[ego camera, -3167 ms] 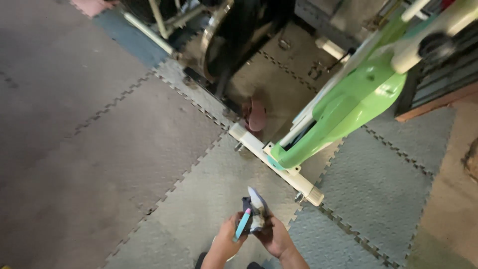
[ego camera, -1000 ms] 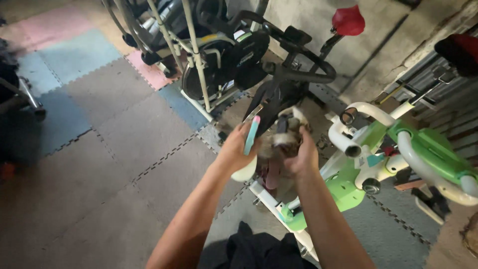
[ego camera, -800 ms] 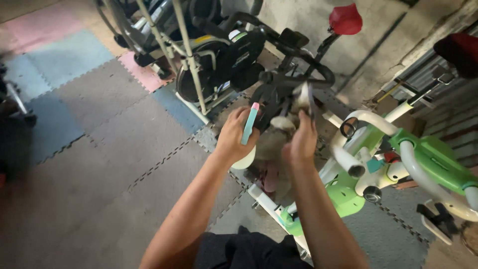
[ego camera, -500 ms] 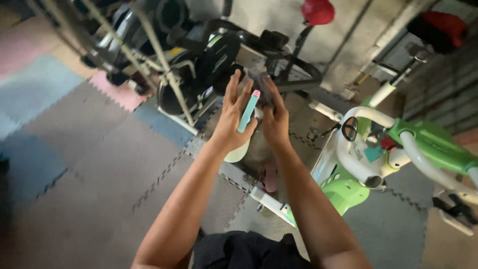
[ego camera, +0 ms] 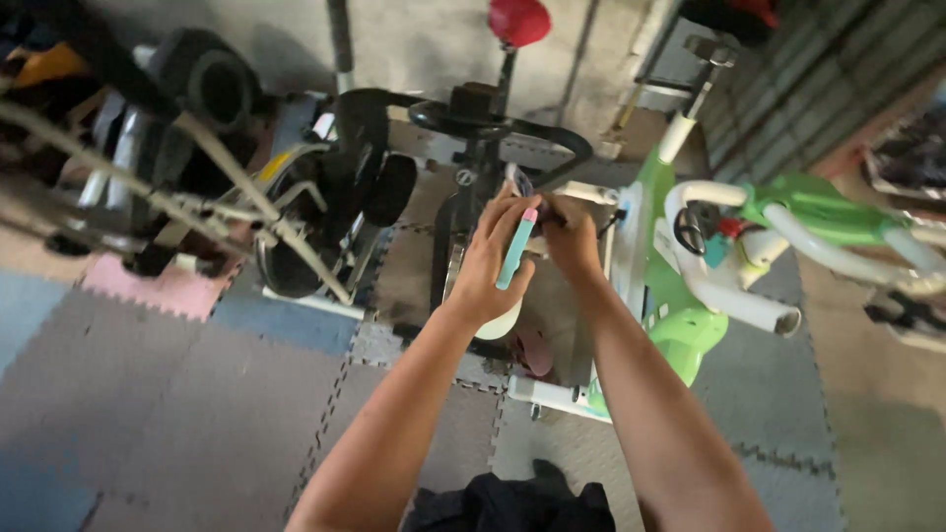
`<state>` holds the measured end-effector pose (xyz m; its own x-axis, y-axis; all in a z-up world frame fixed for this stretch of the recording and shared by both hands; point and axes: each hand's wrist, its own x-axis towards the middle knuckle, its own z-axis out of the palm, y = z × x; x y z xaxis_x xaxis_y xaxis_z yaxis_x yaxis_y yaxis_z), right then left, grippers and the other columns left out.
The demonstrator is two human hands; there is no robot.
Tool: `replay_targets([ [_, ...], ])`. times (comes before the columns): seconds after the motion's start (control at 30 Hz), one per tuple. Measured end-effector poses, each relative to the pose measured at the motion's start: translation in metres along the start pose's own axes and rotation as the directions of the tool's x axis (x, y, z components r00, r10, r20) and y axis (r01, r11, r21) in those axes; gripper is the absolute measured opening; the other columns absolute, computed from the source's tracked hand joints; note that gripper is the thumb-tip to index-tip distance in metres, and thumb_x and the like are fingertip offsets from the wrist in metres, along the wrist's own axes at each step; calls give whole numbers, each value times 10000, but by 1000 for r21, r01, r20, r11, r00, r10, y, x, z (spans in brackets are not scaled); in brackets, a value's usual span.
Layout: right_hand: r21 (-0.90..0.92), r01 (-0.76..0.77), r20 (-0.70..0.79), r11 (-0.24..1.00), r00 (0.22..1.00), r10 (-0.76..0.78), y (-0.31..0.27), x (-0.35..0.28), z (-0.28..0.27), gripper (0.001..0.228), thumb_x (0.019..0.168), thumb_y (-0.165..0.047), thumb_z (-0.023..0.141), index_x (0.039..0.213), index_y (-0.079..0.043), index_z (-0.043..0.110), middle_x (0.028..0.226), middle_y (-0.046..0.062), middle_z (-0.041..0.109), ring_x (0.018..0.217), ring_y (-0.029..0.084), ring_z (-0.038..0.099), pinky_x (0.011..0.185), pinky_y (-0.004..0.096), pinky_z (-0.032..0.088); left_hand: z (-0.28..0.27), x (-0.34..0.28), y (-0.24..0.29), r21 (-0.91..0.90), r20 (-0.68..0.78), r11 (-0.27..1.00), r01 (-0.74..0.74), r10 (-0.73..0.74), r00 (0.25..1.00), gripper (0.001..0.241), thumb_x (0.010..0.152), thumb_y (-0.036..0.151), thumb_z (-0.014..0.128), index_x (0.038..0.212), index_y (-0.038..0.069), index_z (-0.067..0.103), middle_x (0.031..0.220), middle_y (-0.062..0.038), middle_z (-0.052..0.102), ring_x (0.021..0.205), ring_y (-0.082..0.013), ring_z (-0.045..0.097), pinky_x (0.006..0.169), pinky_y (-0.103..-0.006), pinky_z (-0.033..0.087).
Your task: Cleaning a stationary exercise bike using a cloth and a spray bottle.
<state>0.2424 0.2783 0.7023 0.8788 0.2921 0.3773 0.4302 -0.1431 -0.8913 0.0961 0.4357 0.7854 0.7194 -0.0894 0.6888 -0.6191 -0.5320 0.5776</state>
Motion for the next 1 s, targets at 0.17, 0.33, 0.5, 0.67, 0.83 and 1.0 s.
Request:
replay_targets([
  [0.17,188,-30,-15,982,999,33,-35,-36,5,440,902,133,487,1271,-5,684,1160,65,728,1072,138,681,953,293,566,-2,4,-22,-119,-8,991,-62,61,998,660,845,81,637,1478,36,457,1528,-208,440,1473,-446,390,1265,-531,313],
  [0.33,354,-210,-82,912,964,253,-103,-66,29,578,887,117,515,1423,-96,550,1240,30,680,1103,130,654,906,298,548,-10,5,-18,-28,22,992,-123,124,992,600,796,99,657,1381,57,531,1421,-163,528,1447,-404,442,1292,-556,243],
  [0.5,-257,175,-198,950,953,-229,-77,-49,33,506,889,101,562,1372,-41,609,1355,125,632,1250,296,630,1052,356,516,-5,8,-21,-39,-42,993,-108,107,993,597,804,100,650,1388,74,529,1429,-159,524,1471,-389,435,1300,-593,189],
  [0.67,-535,290,-64,794,923,-380,-38,-5,14,468,865,6,670,1318,-113,682,1342,78,652,1224,348,568,1070,418,476,3,7,-23,12,-79,997,-82,82,993,580,756,70,650,1330,97,571,1405,-145,536,1443,-382,457,1294,-601,200],
  [0.83,-622,378,38,686,889,-456,-2,33,-6,496,789,-49,693,1272,-161,708,1346,73,621,1234,358,534,1067,436,467,13,10,-17,-128,-105,991,-47,33,994,589,761,7,644,1343,70,575,1456,-195,499,1416,-414,462,1231,-517,364],
  [1.0,-747,81,-68,659,978,-197,19,75,-16,403,885,-62,591,1133,-303,796,1332,19,636,1235,306,551,1020,409,491,23,12,-8,-132,-188,991,-13,-12,982,576,725,-75,590,1286,56,595,1374,-173,542,1366,-391,543,1177,-473,457],
])
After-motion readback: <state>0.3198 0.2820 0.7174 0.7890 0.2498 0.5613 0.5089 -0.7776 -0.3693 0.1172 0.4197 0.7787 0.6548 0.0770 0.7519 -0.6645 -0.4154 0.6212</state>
